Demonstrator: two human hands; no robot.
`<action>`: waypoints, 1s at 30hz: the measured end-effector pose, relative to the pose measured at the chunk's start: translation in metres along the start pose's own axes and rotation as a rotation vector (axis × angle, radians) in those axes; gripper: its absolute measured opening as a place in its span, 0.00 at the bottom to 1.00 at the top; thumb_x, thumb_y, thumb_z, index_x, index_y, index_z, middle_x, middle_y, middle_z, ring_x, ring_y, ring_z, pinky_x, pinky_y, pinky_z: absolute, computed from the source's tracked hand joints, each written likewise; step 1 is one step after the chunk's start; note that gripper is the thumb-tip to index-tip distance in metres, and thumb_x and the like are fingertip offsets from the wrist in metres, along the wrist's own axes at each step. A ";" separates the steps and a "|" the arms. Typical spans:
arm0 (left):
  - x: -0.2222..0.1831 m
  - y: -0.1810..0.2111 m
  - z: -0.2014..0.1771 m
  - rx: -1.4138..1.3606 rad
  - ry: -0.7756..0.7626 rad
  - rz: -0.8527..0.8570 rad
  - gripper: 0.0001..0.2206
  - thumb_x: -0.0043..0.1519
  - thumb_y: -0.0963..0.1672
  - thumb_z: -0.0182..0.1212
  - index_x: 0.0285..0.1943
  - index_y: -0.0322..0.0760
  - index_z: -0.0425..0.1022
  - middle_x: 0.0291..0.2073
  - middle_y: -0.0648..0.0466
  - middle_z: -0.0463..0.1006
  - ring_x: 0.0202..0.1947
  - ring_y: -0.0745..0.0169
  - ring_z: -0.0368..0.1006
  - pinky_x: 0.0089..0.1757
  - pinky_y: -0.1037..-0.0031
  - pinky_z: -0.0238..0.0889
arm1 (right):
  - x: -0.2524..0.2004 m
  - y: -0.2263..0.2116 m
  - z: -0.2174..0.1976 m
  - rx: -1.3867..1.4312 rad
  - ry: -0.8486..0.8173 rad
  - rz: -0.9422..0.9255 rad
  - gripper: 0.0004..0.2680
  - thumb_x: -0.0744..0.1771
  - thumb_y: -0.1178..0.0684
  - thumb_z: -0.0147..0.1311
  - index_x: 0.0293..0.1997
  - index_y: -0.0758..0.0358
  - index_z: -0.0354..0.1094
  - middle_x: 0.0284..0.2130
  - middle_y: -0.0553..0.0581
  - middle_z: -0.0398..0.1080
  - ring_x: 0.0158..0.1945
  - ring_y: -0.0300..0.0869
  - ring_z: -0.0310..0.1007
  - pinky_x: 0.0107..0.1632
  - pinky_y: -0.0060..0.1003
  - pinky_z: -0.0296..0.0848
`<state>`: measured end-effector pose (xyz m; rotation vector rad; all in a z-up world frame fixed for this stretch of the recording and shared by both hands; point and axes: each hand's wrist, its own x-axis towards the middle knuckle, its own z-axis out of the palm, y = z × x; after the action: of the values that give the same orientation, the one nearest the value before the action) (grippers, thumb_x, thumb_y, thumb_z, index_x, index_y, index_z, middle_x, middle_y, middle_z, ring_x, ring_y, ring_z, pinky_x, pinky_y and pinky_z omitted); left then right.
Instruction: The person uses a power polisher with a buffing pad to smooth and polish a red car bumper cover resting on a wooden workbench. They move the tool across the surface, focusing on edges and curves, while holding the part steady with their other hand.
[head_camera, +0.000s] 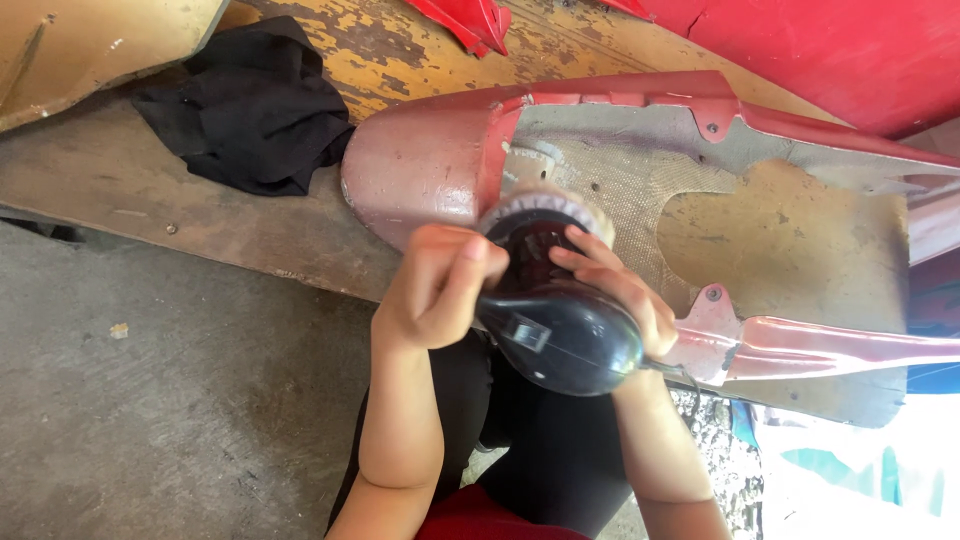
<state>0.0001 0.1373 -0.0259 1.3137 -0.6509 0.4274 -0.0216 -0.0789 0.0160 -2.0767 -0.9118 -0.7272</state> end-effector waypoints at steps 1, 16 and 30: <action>0.002 0.003 0.003 0.000 0.002 -0.002 0.19 0.73 0.41 0.39 0.24 0.32 0.58 0.18 0.51 0.59 0.19 0.55 0.58 0.30 0.64 0.53 | -0.010 0.005 -0.006 0.001 -0.003 0.001 0.11 0.69 0.57 0.58 0.45 0.80 0.64 0.41 0.81 0.74 0.56 0.69 0.76 0.60 0.59 0.77; -0.002 0.007 -0.014 -0.033 0.022 0.060 0.20 0.73 0.42 0.40 0.24 0.33 0.56 0.18 0.51 0.58 0.19 0.53 0.57 0.30 0.63 0.51 | 0.006 0.001 0.009 0.031 -0.034 -0.062 0.09 0.67 0.59 0.58 0.46 0.77 0.64 0.44 0.81 0.75 0.59 0.69 0.75 0.62 0.60 0.76; -0.009 -0.005 -0.031 -0.047 0.073 0.087 0.20 0.73 0.42 0.40 0.23 0.32 0.55 0.18 0.51 0.57 0.19 0.56 0.56 0.30 0.65 0.51 | 0.032 -0.001 0.025 0.095 -0.048 -0.120 0.09 0.67 0.58 0.57 0.44 0.78 0.64 0.40 0.77 0.74 0.57 0.68 0.76 0.62 0.64 0.76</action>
<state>0.0023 0.1666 -0.0395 1.2226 -0.6554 0.5252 0.0011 -0.0471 0.0254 -1.9768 -1.0843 -0.6850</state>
